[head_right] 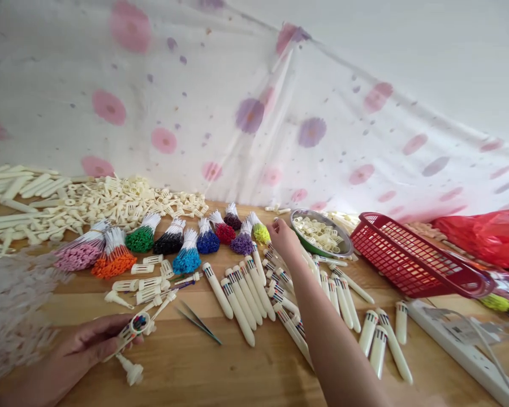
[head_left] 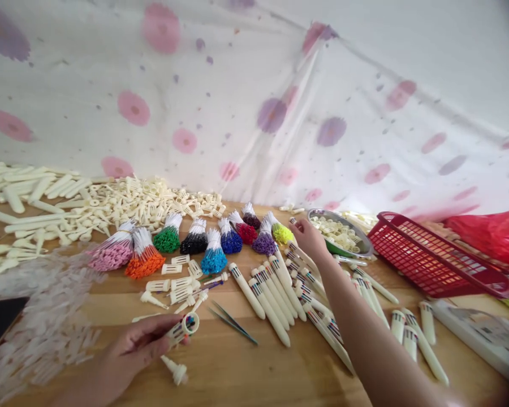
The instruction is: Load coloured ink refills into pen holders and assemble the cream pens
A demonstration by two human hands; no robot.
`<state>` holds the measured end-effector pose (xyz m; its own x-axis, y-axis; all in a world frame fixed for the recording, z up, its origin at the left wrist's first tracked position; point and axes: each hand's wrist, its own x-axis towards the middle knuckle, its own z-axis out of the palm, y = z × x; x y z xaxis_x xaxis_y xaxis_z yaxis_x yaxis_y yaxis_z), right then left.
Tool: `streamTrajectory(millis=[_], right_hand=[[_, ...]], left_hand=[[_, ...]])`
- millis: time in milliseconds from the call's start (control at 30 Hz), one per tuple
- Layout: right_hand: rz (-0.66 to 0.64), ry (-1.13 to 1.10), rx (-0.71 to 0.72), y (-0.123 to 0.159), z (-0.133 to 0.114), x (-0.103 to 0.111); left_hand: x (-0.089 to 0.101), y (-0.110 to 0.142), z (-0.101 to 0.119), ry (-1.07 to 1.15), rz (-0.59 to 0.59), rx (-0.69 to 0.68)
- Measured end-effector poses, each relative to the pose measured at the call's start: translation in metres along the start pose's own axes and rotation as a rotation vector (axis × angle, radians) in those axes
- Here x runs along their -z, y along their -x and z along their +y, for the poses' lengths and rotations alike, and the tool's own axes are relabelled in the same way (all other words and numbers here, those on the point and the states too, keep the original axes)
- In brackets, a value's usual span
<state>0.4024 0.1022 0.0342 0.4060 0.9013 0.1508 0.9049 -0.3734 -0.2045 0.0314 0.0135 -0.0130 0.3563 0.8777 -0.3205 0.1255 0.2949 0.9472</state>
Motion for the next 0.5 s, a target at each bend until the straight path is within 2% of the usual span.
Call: streamTrajectory(millis=[133,267,500], right_hand=[[-0.162,0.108,0.015,-0.037,-0.005,-0.011],[-0.297,0.167,0.041,-0.055,-0.015,-0.021],[-0.544,0.108,0.033,-0.069,-0.008,-0.008]], left_hand=[[0.001,-0.002,-0.002,-0.028,0.009,-0.022],[0.001,-0.001,0.001,-0.025,0.015,-0.012],[0.001,-0.002,0.001,-0.005,0.008,-0.033]])
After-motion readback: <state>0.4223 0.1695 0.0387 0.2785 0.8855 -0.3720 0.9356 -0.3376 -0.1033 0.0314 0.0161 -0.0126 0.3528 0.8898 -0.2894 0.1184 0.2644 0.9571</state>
